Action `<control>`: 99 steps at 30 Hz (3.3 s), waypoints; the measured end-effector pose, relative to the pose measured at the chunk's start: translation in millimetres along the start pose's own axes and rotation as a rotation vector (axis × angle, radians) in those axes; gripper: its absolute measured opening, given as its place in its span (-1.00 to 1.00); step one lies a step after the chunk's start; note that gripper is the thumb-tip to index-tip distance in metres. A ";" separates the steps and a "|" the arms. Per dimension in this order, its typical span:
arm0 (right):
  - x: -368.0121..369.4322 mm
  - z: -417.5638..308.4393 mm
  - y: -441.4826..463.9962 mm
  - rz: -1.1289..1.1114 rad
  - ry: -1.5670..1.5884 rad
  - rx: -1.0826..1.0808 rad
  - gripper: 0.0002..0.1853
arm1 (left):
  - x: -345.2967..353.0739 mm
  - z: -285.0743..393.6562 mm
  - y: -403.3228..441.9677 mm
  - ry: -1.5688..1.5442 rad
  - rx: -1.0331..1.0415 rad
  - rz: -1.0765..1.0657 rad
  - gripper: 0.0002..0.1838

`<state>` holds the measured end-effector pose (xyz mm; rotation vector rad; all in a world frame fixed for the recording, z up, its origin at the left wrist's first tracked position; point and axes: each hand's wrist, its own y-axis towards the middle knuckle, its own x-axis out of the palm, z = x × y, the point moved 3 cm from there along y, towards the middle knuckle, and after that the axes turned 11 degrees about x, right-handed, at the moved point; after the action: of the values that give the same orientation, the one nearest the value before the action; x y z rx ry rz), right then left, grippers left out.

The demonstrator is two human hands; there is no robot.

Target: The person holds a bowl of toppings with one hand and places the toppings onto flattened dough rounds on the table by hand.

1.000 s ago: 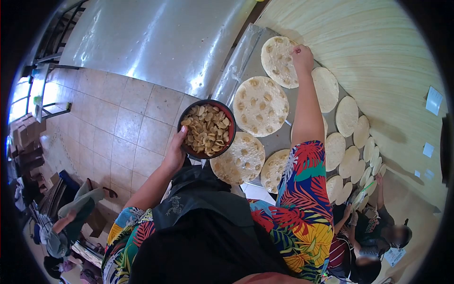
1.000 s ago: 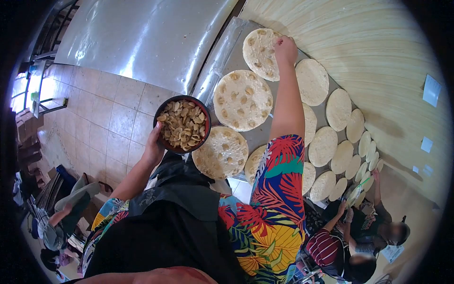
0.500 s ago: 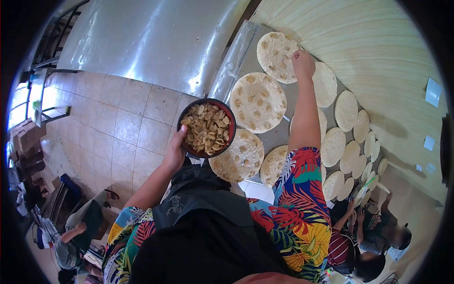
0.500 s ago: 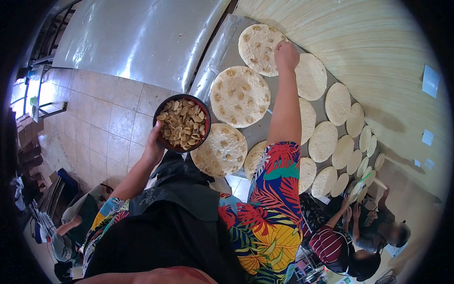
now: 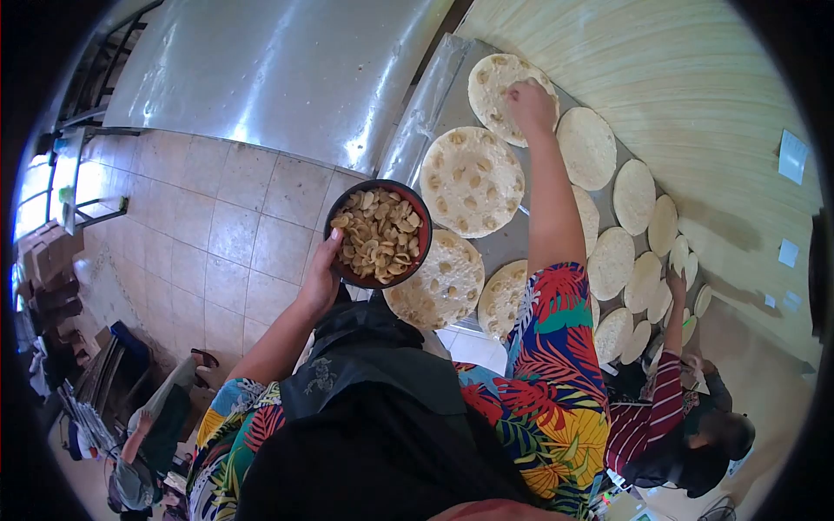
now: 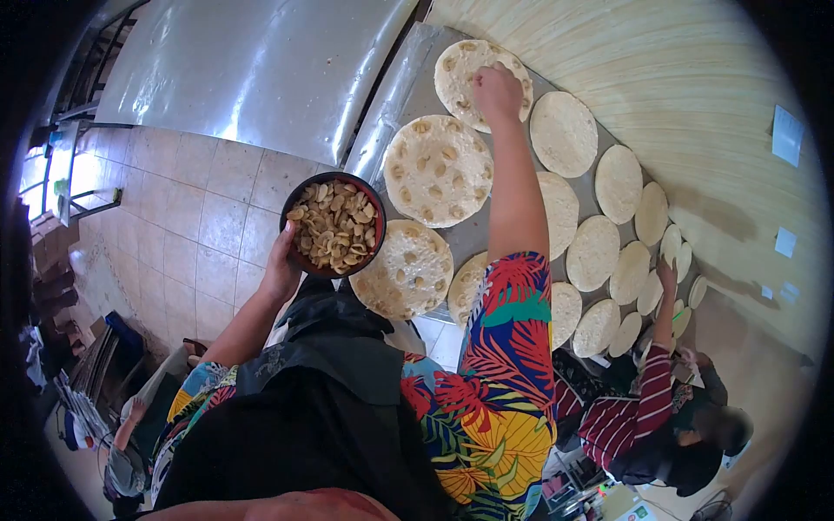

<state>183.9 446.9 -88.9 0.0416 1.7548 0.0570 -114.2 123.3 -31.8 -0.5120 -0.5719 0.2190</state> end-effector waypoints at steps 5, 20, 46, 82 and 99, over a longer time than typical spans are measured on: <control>5.6 -11.3 7.9 -0.003 -0.057 0.030 -0.88 | 1.6 2.7 -2.9 0.000 0.005 -0.009 -0.37; -122.3 -149.3 -208.4 -0.187 0.532 -0.508 -0.93 | 10.6 12.5 2.1 -0.033 0.057 -0.100 -0.39; -113.5 -112.4 -235.8 -0.653 1.586 0.393 -0.74 | 10.7 20.8 5.3 0.115 0.003 -0.170 -0.36; -16.4 241.0 -46.4 0.192 0.345 0.454 -0.84 | 5.5 14.3 2.0 0.126 0.050 -0.047 -0.35; -133.4 -36.2 -143.2 -0.008 0.847 -0.053 -0.88 | 35.5 1.5 9.9 0.027 0.036 -0.092 -0.37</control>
<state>173.3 295.5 39.8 -0.0354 2.5990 0.1286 -86.5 144.3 -19.5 -0.4526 -0.5631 0.1347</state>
